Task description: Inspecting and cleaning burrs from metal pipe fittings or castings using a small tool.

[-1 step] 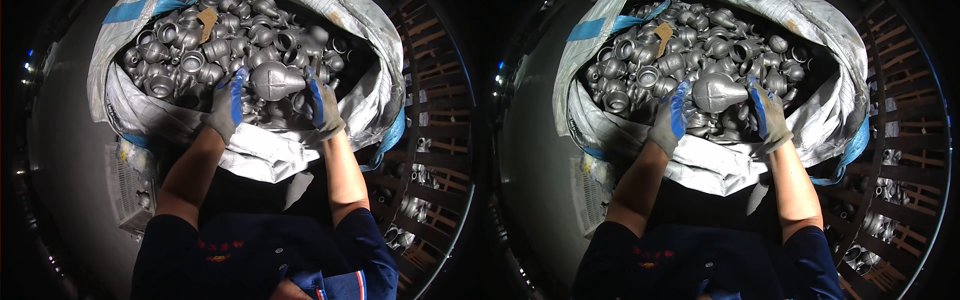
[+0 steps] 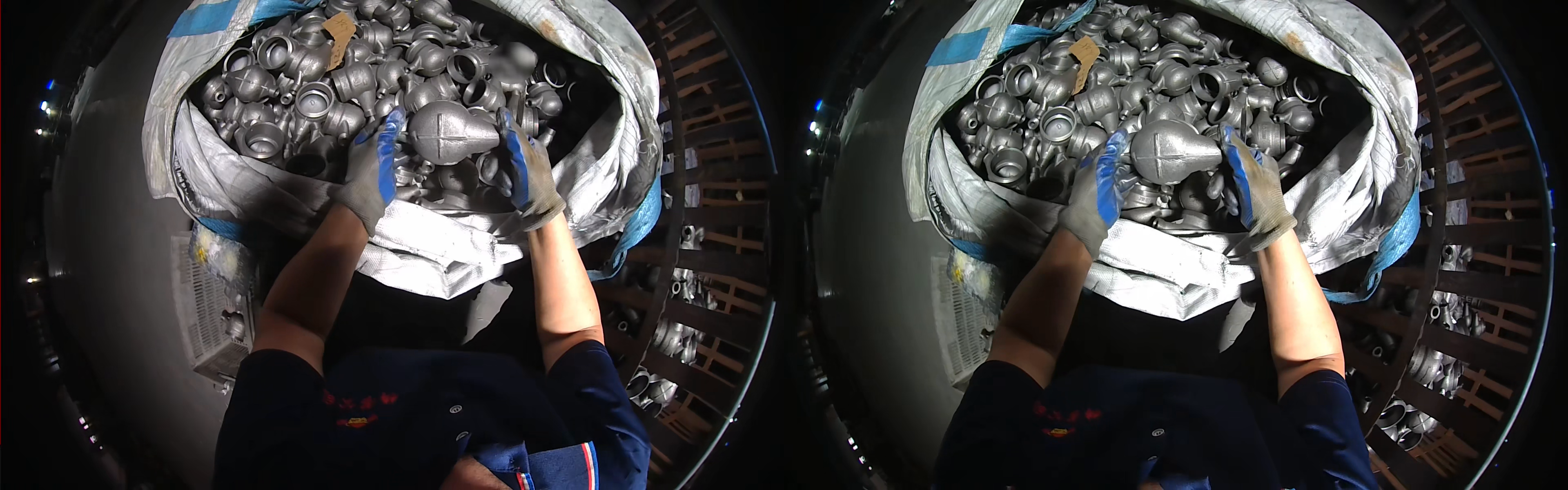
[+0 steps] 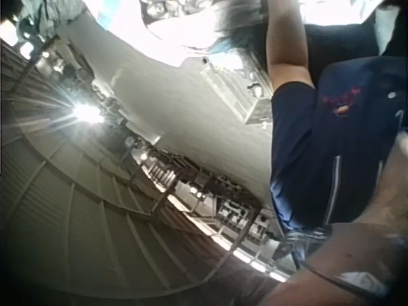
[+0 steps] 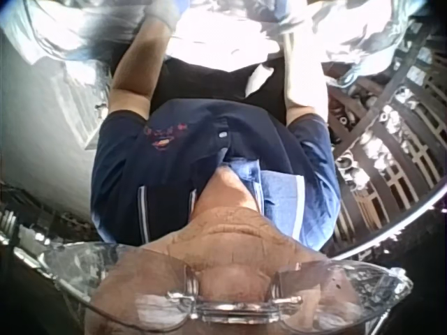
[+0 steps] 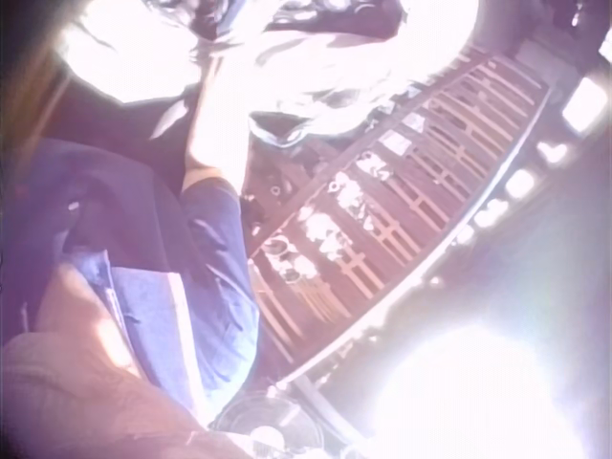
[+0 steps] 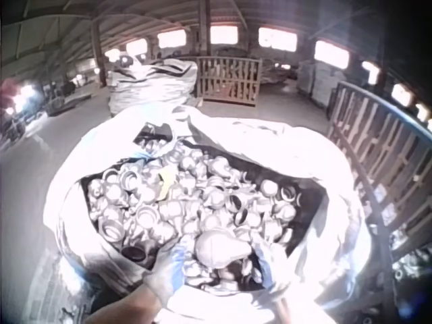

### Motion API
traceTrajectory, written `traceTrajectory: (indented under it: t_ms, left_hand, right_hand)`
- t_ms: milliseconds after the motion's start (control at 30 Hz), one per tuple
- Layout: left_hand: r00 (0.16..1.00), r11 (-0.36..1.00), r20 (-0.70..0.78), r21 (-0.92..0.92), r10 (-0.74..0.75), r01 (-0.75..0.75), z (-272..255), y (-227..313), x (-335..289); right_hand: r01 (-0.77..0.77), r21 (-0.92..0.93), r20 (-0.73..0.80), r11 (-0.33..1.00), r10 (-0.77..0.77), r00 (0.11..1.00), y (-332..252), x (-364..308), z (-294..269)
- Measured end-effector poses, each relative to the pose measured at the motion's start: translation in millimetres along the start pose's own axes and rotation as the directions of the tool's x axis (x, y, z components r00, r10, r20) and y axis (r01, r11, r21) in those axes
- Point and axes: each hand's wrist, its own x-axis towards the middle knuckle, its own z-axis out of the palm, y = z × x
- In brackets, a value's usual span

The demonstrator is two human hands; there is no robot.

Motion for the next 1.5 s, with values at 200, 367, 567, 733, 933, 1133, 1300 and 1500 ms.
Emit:
traceTrajectory:
  t_ms: [200, 367, 567, 733, 933, 1133, 1300, 1500]
  left_hand:
    - [0.982, 0.98, 0.083, 0.086, 0.172, -0.179, -1, -7, 4]
    - [0.99, 0.974, 0.032, 0.177, 0.139, -0.142, -2, -9, 7]
    - [0.987, 0.949, 0.092, 0.277, 0.131, -0.152, -6, -19, 12]
    - [0.971, 0.949, 0.241, 0.307, -0.008, -0.069, -10, -28, 21]
    - [0.941, 0.34, 0.316, 0.878, 0.119, -0.338, -7, -8, 0]
    - [0.46, 0.306, 0.38, 0.401, 0.803, -0.864, -70, 35, -64]
    - [0.175, -0.086, 0.258, 0.757, 0.95, -0.648, -247, 44, -117]
    - [0.374, -0.102, 0.098, 0.995, 0.922, -0.01, -409, 1, -132]
  right_hand:
    - [0.193, -0.394, 0.107, 0.899, -0.164, 0.981, -6, -8, -10]
    - [0.048, -0.172, -0.021, 0.984, -0.052, 0.998, -11, -11, -4]
    - [0.04, 0.004, -0.106, 0.999, -0.039, 0.994, 2, -1, -7]
    - [-0.088, 0.037, 0.02, 0.995, 0.087, 0.996, 18, 11, -30]
    - [0.336, -0.592, 0.422, 0.733, -0.074, 0.904, 43, 18, -40]
    - [0.076, -0.594, 0.197, 0.801, 0.053, 0.979, 41, 8, -37]
    - [0.745, -0.609, 0.792, -0.273, -0.267, 0.549, 37, -6, -29]
    - [0.71, -0.67, 0.717, -0.215, -0.433, 0.546, 26, -33, -29]
